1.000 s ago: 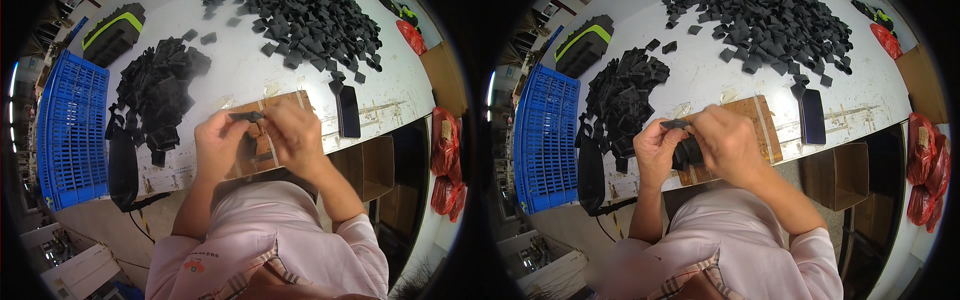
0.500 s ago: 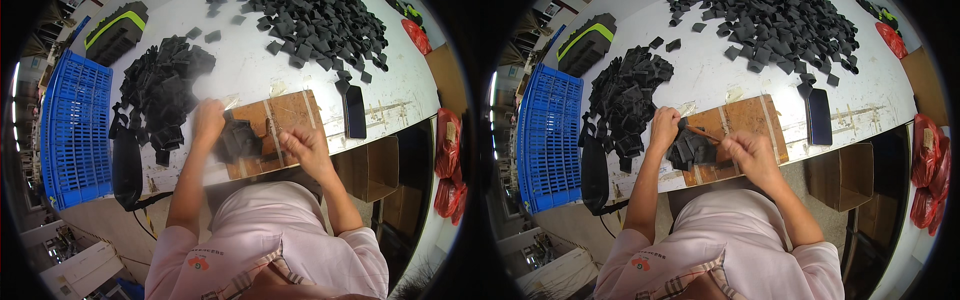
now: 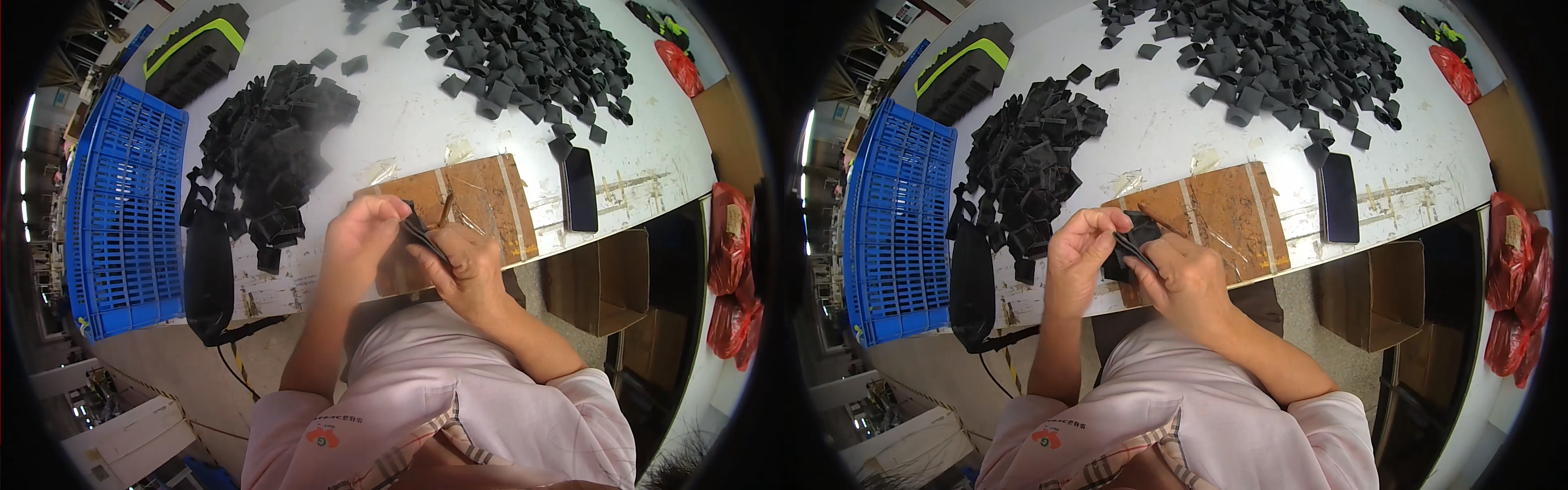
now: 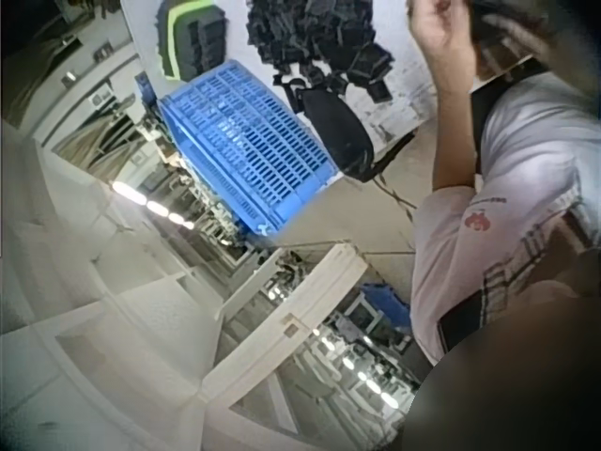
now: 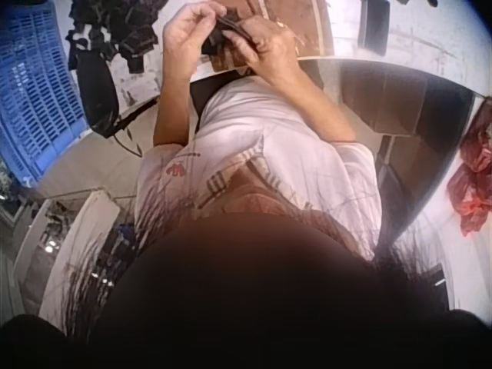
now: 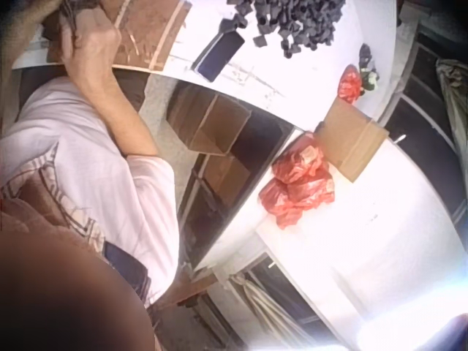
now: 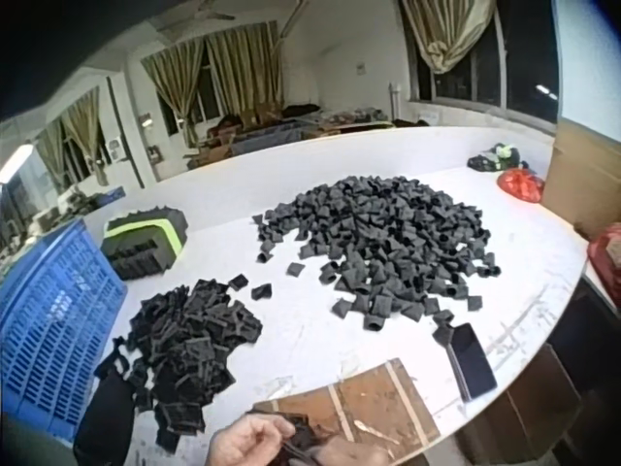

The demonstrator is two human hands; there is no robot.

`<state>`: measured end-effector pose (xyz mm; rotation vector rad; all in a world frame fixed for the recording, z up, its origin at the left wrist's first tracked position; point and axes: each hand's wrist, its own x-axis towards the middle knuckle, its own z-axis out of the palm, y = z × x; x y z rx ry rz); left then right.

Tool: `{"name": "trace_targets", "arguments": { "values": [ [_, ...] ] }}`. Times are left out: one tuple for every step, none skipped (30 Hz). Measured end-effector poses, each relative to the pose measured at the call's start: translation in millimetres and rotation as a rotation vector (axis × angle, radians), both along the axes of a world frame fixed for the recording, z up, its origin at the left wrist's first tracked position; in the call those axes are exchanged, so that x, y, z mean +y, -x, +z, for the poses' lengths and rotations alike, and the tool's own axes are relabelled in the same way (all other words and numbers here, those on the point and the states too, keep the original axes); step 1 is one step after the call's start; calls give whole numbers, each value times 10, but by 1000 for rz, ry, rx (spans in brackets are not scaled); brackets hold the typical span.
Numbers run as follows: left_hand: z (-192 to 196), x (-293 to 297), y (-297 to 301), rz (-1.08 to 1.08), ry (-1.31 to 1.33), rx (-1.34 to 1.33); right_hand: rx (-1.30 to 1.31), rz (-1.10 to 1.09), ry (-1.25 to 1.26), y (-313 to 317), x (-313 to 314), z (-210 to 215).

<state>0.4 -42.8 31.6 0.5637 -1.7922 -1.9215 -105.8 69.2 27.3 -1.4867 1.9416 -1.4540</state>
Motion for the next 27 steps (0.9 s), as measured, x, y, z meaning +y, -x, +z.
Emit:
{"name": "trace_targets", "arguments": {
  "values": [
    [-7, 96, 16, 200, -45, 1, 123, -52, -3, -2, 5, 22],
    [-11, 179, 16, 400, -90, 3, 246, -104, -4, -4, 12, 37],
    [-30, 245, 11, 458, -220, 72, 251, -105, -6, 10, 25, 29],
    [-25, 273, -7, 457, -223, 76, 354, -141, 14, 25, 40, 12],
    [-3, 296, -17, 374, -281, 77, 455, -177, 34, 38, 52, -4],
    [25, 320, -33, 294, -337, 76, 456, -174, 34, 34, 68, -15],
    [47, 345, -22, 291, -381, 46, 488, -180, 27, 30, 82, -27],
    [53, 353, -7, 294, -381, 46, 519, -185, 20, 28, 95, -35],
    [59, 339, 16, 262, -408, 7, 519, -185, 21, 29, 99, -38],
    [63, 328, 31, 230, -434, -33, 546, -180, 26, 31, 102, -39],
    [31, 316, 28, 228, -470, -31, 574, -175, 30, 37, 106, -43],
    [13, 315, 27, 228, -469, -31, 573, -176, 31, 50, 120, -60],
    [0, 313, 28, 231, -461, -23, 571, -154, 17, 68, 136, -83],
    [-11, 312, 31, 235, -454, -14, 569, -131, 4, 81, 147, -94],
    [-31, 311, 32, 235, -453, -14, 569, -131, 4, 88, 151, -63],
    [-48, 311, 35, 231, -382, -24, 440, -113, -48, 95, 159, 5],
    [-55, 310, 39, 226, -310, -33, 312, -94, -99, 103, 161, 62],
    [-39, 318, 45, 228, -309, -33, 311, -93, -97, 120, 156, 93],
    [-6, 327, 53, 217, -211, -44, 284, -97, 9, 141, 141, 120],
    [15, 334, 58, 207, -112, -54, 256, -101, 116, 156, 129, 140],
    [13, 342, 61, 196, -2, -29, 257, -96, 121, 154, 132, 152],
    [13, 357, 63, 186, 110, -4, 142, -69, 92, 141, 147, 161],
    [43, 396, 78, 190, 94, 1, 28, -39, 63, 130, 160, 166],
    [20, 382, 78, 212, 197, -15, 23, -23, 75, 126, 157, 163],
    [51, 393, 87, 248, 327, -53, 117, -44, 100, 139, 163, 155],
    [87, 415, 110, 284, 456, -94, 209, -65, 126, 149, 156, 150],
    [45, 448, 158, 366, 629, -57, 283, -87, 132, 146, 145, 164]
  ]
}}
